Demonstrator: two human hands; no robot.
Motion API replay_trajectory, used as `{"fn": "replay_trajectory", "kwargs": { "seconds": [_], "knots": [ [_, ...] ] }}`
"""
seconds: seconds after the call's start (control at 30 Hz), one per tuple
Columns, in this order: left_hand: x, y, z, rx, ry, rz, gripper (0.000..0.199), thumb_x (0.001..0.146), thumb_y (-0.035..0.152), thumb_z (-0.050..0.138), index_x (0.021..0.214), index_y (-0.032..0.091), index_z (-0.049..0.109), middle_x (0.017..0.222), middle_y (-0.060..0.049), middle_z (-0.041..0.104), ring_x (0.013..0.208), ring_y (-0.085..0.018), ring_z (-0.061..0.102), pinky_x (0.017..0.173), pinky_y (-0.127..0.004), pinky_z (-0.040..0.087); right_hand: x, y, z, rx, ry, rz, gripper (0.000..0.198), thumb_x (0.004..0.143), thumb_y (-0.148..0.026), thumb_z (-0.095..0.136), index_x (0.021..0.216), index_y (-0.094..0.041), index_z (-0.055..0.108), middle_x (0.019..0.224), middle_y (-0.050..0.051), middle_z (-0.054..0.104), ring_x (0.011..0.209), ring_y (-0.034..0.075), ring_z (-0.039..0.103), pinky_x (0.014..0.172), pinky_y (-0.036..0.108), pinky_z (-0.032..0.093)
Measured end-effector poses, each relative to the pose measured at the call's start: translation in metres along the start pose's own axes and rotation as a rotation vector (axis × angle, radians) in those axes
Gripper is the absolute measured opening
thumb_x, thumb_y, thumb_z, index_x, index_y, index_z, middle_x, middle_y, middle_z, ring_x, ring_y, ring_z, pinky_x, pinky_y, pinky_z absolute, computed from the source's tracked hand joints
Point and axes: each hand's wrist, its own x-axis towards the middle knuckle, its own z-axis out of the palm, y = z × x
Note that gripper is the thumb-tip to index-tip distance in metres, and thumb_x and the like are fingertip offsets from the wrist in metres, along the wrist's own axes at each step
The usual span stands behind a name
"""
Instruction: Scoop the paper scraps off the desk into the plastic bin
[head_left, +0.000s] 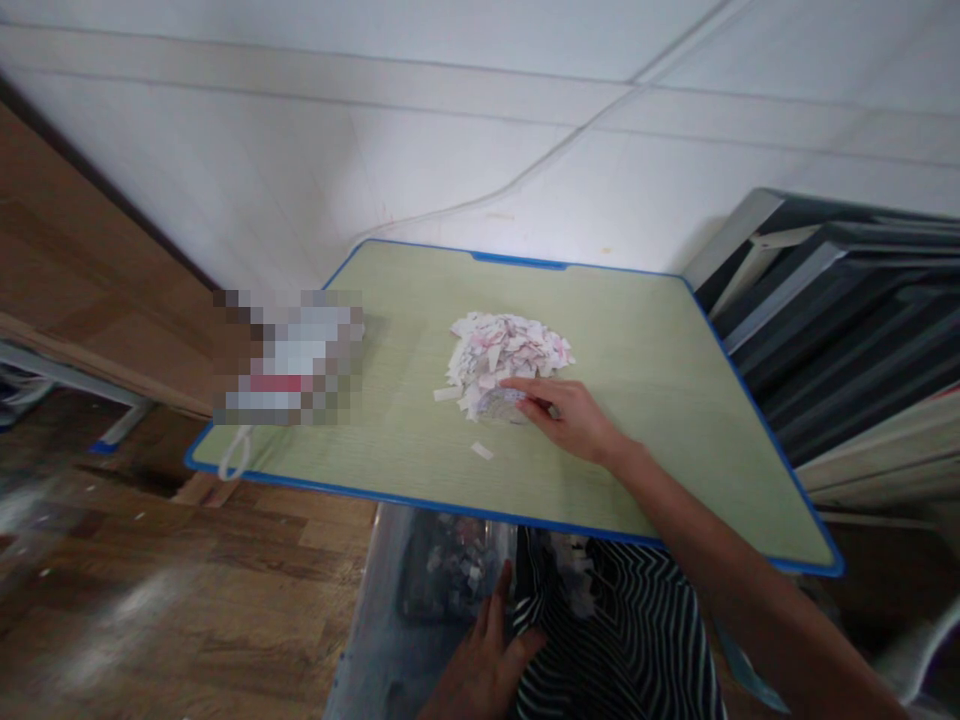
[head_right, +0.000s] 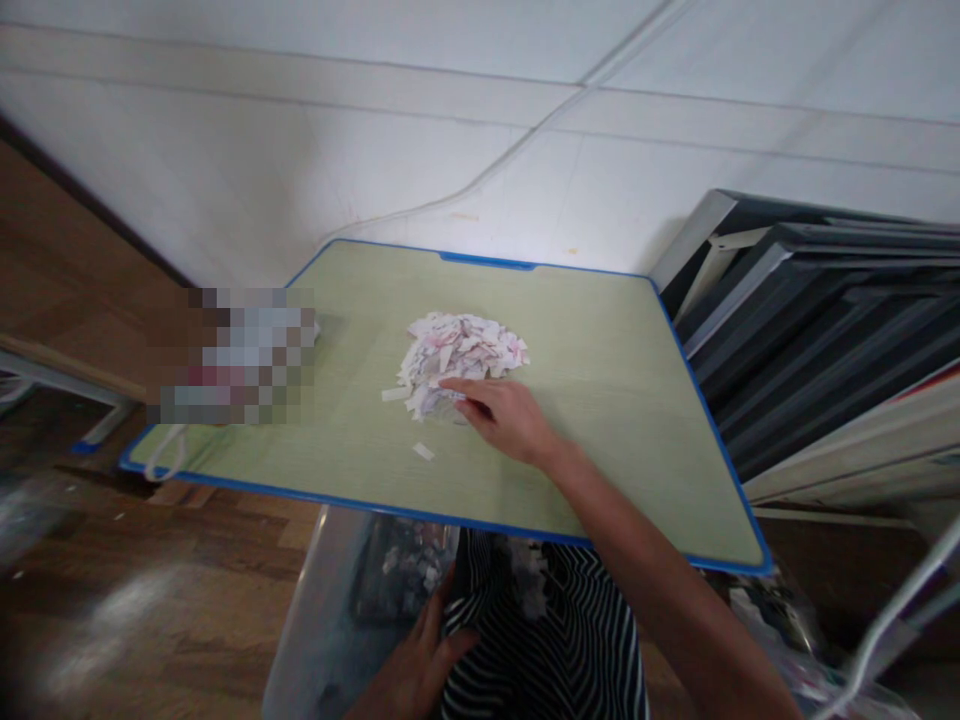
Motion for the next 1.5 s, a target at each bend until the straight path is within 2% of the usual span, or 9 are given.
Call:
{"fn": "replay_trajectory", "kwargs": {
  "seconds": [0.07,0.23,0.43,0.57,0.73,0.93,1.07,1.23,1.5],
  "knots": [
    [-0.001,0.000,0.001,-0.004,0.002,0.006,0.069,0.078,0.022,0.069,0.128,0.028,0.022,0.150,-0.022,-0.001,0.136,-0.038,0.025,0.104,-0.039,0.040,-0.001,0.001,-0.003,-0.018,-0.034,-0.010,0.030,0.083,-0.019,0.049,0.103,-0.018,0.070,0.070,0.003,0.068,0.052,0.009,0.049,0.056,0.022,0.041],
    [-0.001,-0.001,0.001,0.008,-0.004,-0.007,0.067,0.078,0.032,0.071,0.127,0.029,0.025,0.150,-0.019,-0.005,0.135,-0.039,0.028,0.103,-0.041,0.042,-0.001,0.001,-0.005,0.026,0.099,0.014,0.030,0.085,-0.021,0.047,0.105,-0.016,0.069,0.077,0.004,0.069,0.052,0.008,0.049,0.056,0.021,0.042],
    [-0.002,0.000,0.000,0.008,-0.003,0.018,0.066,0.082,0.028,0.066,0.130,0.028,0.021,0.148,-0.020,-0.007,0.135,-0.041,0.025,0.104,-0.042,0.040,-0.002,0.002,-0.007,-0.001,-0.015,-0.033,0.028,0.083,-0.020,0.048,0.099,-0.016,0.071,0.062,0.001,0.064,0.050,0.008,0.047,0.054,0.021,0.039],
    [-0.001,0.001,-0.002,0.010,-0.038,0.001,0.063,0.081,0.027,0.067,0.127,0.028,0.024,0.147,-0.021,-0.005,0.135,-0.042,0.025,0.102,-0.041,0.041,-0.002,0.002,-0.008,0.026,0.097,0.006,0.030,0.086,-0.021,0.047,0.106,-0.017,0.068,0.077,0.004,0.069,0.053,0.008,0.050,0.057,0.022,0.042],
    [-0.001,0.000,-0.002,0.010,-0.026,-0.007,0.063,0.082,0.027,0.066,0.128,0.028,0.023,0.148,-0.021,-0.004,0.135,-0.039,0.027,0.105,-0.039,0.039,-0.002,0.001,-0.008,-0.055,-0.036,-0.060,0.029,0.085,-0.020,0.048,0.103,-0.017,0.070,0.068,0.003,0.068,0.054,0.010,0.051,0.057,0.023,0.041],
    [-0.001,0.002,-0.002,-0.035,-0.020,-0.012,0.060,0.084,0.023,0.062,0.129,0.030,0.023,0.150,-0.016,-0.007,0.138,-0.033,0.022,0.107,-0.036,0.036,-0.002,0.001,-0.009,-0.021,0.088,-0.022,0.029,0.086,-0.021,0.047,0.106,-0.017,0.068,0.086,0.006,0.072,0.056,0.010,0.055,0.061,0.023,0.045],
    [-0.001,0.002,-0.003,-0.030,-0.027,-0.014,0.063,0.084,0.021,0.062,0.131,0.032,0.020,0.150,-0.017,-0.006,0.138,-0.034,0.022,0.106,-0.038,0.037,-0.002,0.002,-0.007,-0.116,0.025,-0.030,0.028,0.084,-0.020,0.048,0.102,-0.017,0.070,0.074,0.004,0.070,0.054,0.010,0.053,0.059,0.024,0.044],
    [-0.002,-0.001,0.001,-0.027,-0.002,0.006,0.064,0.085,0.021,0.061,0.131,0.033,0.019,0.152,-0.010,-0.018,0.140,-0.032,0.015,0.109,-0.035,0.034,-0.004,0.002,-0.010,-0.087,0.172,0.008,0.029,0.084,-0.020,0.048,0.103,-0.016,0.069,0.069,0.003,0.069,0.052,0.010,0.052,0.058,0.024,0.045],
    [-0.002,0.000,0.000,0.002,0.001,0.009,0.065,0.082,0.024,0.065,0.129,0.029,0.021,0.149,-0.021,-0.003,0.136,-0.038,0.026,0.104,-0.038,0.040,-0.004,0.001,-0.015,-0.067,0.112,0.015,0.029,0.081,-0.017,0.048,0.097,-0.016,0.071,0.078,0.006,0.071,0.051,0.009,0.050,0.055,0.024,0.043]
  ]
}}
